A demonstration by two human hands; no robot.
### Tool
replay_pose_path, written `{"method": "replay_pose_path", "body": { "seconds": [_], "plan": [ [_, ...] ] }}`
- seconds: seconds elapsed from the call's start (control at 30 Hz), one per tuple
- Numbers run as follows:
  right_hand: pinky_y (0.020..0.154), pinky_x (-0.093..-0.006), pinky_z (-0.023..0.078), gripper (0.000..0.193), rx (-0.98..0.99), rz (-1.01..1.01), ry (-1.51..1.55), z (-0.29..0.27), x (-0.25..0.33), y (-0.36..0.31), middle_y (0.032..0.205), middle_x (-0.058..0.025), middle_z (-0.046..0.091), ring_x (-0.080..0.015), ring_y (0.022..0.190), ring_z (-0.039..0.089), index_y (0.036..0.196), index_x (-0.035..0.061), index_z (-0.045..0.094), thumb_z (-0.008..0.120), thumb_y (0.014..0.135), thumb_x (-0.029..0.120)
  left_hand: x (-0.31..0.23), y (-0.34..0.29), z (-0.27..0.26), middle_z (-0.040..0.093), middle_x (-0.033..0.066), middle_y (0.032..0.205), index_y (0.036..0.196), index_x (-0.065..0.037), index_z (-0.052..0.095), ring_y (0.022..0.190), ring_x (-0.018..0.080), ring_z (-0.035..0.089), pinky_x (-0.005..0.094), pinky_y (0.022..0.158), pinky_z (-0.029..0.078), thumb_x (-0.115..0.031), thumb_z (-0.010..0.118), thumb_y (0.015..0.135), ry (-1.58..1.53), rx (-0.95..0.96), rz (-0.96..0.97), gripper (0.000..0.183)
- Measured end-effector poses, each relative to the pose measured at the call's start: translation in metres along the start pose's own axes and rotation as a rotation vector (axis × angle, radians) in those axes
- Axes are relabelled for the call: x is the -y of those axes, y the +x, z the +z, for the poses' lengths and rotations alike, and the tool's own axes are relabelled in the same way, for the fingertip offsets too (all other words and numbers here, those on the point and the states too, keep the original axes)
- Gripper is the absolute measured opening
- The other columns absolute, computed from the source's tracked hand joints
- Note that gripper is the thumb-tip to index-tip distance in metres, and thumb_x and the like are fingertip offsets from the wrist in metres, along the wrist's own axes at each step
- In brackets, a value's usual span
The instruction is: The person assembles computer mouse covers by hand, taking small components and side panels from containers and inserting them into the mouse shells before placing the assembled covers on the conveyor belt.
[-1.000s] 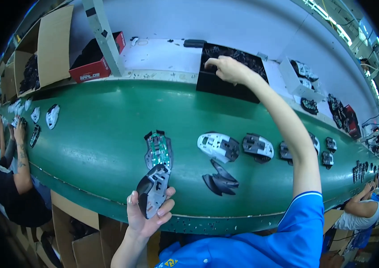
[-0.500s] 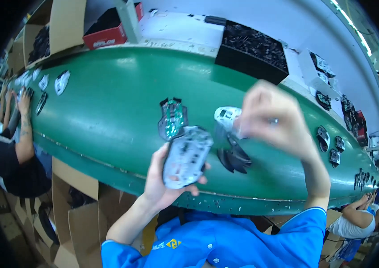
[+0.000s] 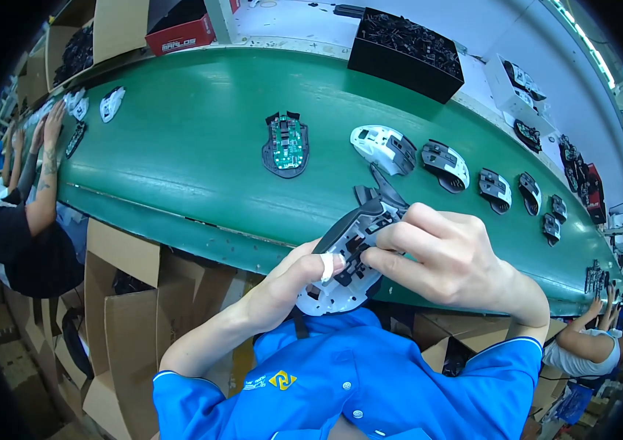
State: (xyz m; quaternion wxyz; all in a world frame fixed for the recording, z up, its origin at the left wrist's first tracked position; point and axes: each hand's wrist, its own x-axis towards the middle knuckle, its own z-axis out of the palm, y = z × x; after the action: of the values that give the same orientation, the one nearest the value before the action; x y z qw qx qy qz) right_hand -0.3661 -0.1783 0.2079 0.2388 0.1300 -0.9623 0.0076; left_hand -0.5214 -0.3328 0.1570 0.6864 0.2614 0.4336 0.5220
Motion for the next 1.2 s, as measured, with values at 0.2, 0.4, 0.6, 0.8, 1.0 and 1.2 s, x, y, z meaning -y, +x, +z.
{"method": "replay_pose_path", "body": {
  "seconds": [0.2,0.4,0.6,0.8,1.0,1.2],
  "plan": [
    [0.040,-0.0241,0.030,0.011,0.111,0.040,-0.210,-0.006,0.035,-0.001,0.072,-0.0022,0.042,-0.0121,0.069,0.047,0.067,0.0038,0.059,0.062,0.062,0.013,0.003,-0.008,0.011,0.050,0.0129,0.118,0.137,0.002,0.029,0.105,0.0196,0.050,0.0308,0.095,0.037,-0.016,0.048,0.086,0.294,-0.086,0.268,0.057],
    [0.041,-0.0243,0.028,0.023,0.254,-0.033,-0.398,-0.007,0.053,0.003,0.079,-0.0024,0.051,-0.0120,0.065,0.049,0.077,-0.0012,0.063,0.062,0.058,0.012,-0.004,-0.014,0.013,0.052,0.0184,0.115,0.139,0.000,0.024,0.103,0.0211,0.053,0.0335,0.092,0.041,-0.010,0.047,0.084,0.517,-0.081,0.198,0.061],
    [0.041,-0.0251,0.028,0.021,0.298,-0.058,-0.396,-0.007,0.053,0.008,0.079,-0.0025,0.050,-0.0122,0.068,0.049,0.074,-0.0003,0.063,0.063,0.057,0.012,-0.010,-0.011,0.007,0.050,0.0123,0.116,0.140,-0.002,0.023,0.097,0.0164,0.052,0.0311,0.081,0.046,-0.011,0.047,0.083,0.376,-0.043,0.171,0.062],
    [0.043,-0.0237,0.038,0.011,0.167,0.089,-0.259,0.001,0.050,0.011,0.075,-0.0031,0.044,-0.0146,0.074,0.048,0.063,0.0038,0.058,0.061,0.061,0.014,0.001,-0.003,0.005,0.053,0.0090,0.108,0.131,0.001,0.037,0.091,0.0109,0.052,0.0267,0.076,0.047,-0.005,0.052,0.082,0.392,-0.073,0.326,0.051],
    [0.050,-0.0274,0.046,0.030,0.172,0.216,-0.044,-0.002,0.041,0.008,0.085,0.0000,0.055,-0.0157,0.069,0.052,0.096,0.0075,0.066,0.071,0.067,0.013,0.004,0.003,-0.005,0.061,0.0076,0.088,0.116,0.004,0.052,0.079,0.0088,0.054,0.0264,0.071,0.046,-0.004,0.054,0.081,0.478,-0.236,0.388,0.036],
    [0.061,-0.0359,0.051,0.056,-0.094,0.620,0.389,0.025,0.037,0.006,0.096,-0.0132,0.055,-0.0287,0.080,0.062,0.123,0.0059,0.050,0.074,0.073,0.016,0.008,0.004,-0.004,0.061,0.0088,0.083,0.110,0.003,0.057,0.068,0.0112,0.052,0.0275,0.062,0.043,-0.004,0.055,0.080,0.586,-0.302,0.560,0.031]
  ]
}}
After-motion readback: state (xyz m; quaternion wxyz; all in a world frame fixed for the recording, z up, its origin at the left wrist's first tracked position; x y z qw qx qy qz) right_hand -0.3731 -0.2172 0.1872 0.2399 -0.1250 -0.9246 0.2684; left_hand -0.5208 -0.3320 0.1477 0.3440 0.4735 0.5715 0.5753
